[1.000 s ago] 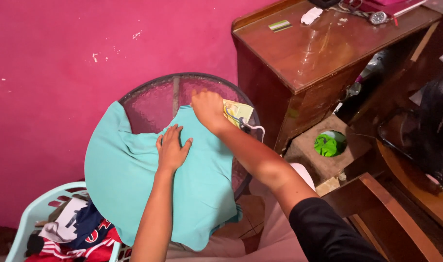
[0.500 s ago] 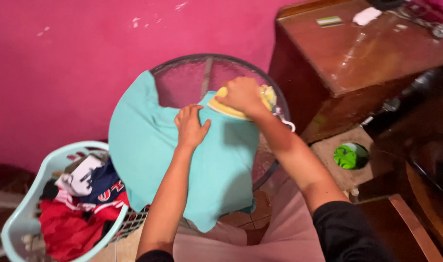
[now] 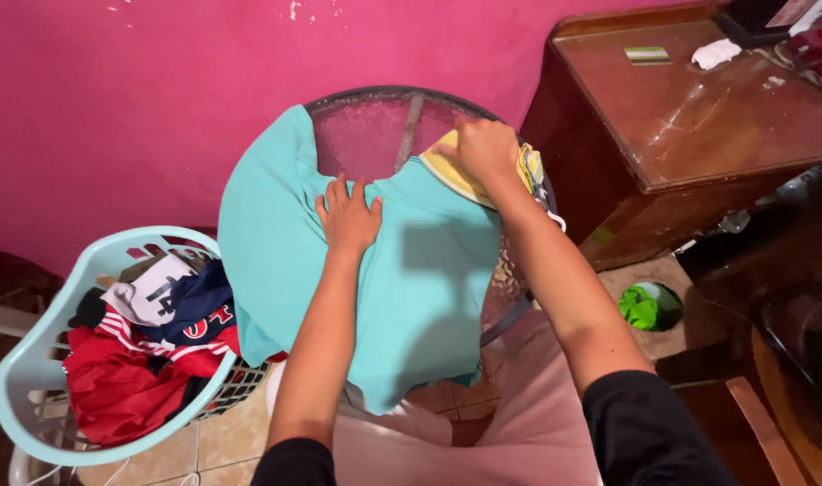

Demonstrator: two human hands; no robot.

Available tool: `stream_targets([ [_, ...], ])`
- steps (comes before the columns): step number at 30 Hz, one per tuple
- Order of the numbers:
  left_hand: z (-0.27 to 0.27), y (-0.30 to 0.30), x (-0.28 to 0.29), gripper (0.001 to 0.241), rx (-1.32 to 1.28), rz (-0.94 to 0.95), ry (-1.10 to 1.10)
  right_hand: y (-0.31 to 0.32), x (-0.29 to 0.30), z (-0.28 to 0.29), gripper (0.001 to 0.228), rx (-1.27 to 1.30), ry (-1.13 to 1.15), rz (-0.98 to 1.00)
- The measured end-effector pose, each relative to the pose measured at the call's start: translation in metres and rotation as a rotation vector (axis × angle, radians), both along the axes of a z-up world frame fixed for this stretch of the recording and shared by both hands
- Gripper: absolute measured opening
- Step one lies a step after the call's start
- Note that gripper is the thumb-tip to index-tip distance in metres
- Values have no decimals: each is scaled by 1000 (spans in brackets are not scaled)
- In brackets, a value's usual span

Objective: The person irons a light blue t-shirt on a round glass table. They use a yellow iron to smooth the fabric, frequently adjusting the shirt's position and folding it into a smaller rectangle.

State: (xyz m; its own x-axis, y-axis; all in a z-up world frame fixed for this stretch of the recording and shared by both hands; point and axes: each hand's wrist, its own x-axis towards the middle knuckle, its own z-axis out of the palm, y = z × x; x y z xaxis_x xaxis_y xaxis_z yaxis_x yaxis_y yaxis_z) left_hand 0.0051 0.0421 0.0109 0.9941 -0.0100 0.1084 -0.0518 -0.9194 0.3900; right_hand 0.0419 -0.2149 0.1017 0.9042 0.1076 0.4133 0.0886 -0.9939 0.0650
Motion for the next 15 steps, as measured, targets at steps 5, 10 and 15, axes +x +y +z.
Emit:
stream_targets([
  [5,20,-3,1,85,96,119,120,-11,12,14,61,66,12,-92],
  [10,18,-37,26,90,126,228,293,-39,-56,48,58,256,-179,-85],
  [15,-15,-121,68,42,-15,-81,-391,-85,-117,52,39,650,-393,-40],
])
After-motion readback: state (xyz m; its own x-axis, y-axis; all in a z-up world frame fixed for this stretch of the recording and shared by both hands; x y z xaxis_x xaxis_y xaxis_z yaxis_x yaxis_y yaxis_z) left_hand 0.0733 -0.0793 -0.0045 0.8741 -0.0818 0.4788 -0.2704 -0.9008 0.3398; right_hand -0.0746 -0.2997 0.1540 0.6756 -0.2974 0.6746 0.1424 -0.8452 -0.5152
